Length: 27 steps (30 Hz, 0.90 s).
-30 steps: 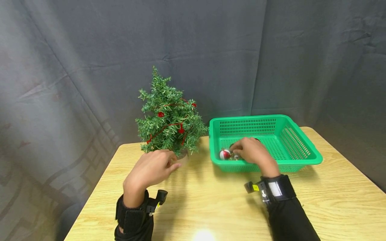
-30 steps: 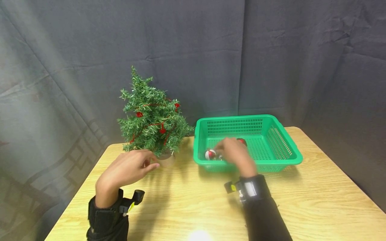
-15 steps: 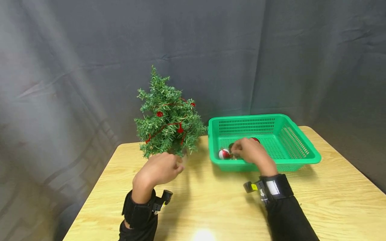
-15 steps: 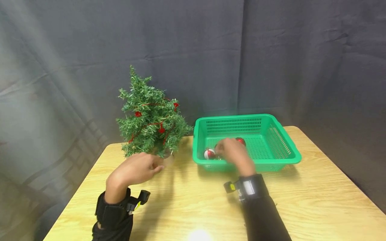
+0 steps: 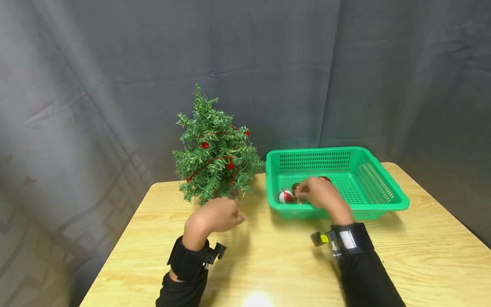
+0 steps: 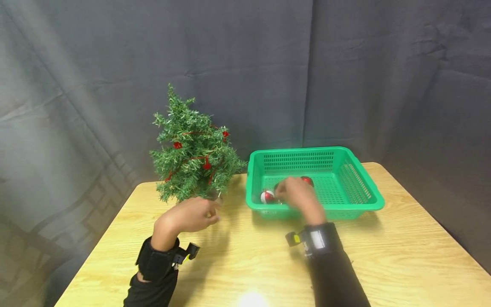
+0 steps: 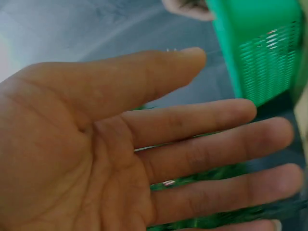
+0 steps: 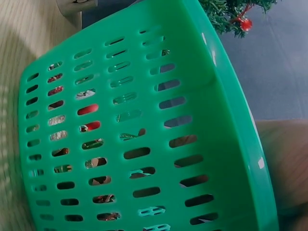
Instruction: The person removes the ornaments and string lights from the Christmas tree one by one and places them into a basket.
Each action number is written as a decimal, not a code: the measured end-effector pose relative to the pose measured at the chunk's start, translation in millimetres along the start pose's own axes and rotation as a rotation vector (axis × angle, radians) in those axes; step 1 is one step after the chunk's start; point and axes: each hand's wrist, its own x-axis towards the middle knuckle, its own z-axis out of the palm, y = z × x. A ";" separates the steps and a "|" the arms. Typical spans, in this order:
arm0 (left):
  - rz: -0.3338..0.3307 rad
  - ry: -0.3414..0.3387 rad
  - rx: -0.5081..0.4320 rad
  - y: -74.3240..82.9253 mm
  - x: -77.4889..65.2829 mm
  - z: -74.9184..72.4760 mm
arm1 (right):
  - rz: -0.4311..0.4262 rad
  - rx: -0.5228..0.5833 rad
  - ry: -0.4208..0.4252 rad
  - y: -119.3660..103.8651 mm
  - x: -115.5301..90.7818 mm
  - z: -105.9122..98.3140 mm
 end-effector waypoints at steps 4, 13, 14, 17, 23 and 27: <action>-0.032 -0.039 0.069 4.1 11.5 11.2 | -0.008 0.008 0.002 -0.5 0.5 1.1; -0.033 -0.073 0.052 -1.7 42.2 42.6 | 0.008 0.018 -0.024 -0.4 1.7 1.1; -0.051 -0.080 0.016 -5.8 45.3 46.1 | 0.008 0.022 -0.029 0.0 1.7 1.8; -0.074 -0.065 -0.056 -19.9 53.5 56.2 | 0.006 0.031 -0.042 1.9 1.9 4.0; -0.111 0.001 -0.085 -42.5 62.1 66.1 | -0.017 0.037 -0.026 3.7 1.8 5.2; -0.125 -0.012 -0.110 -52.5 67.4 68.3 | -0.019 0.045 -0.019 3.8 1.4 4.2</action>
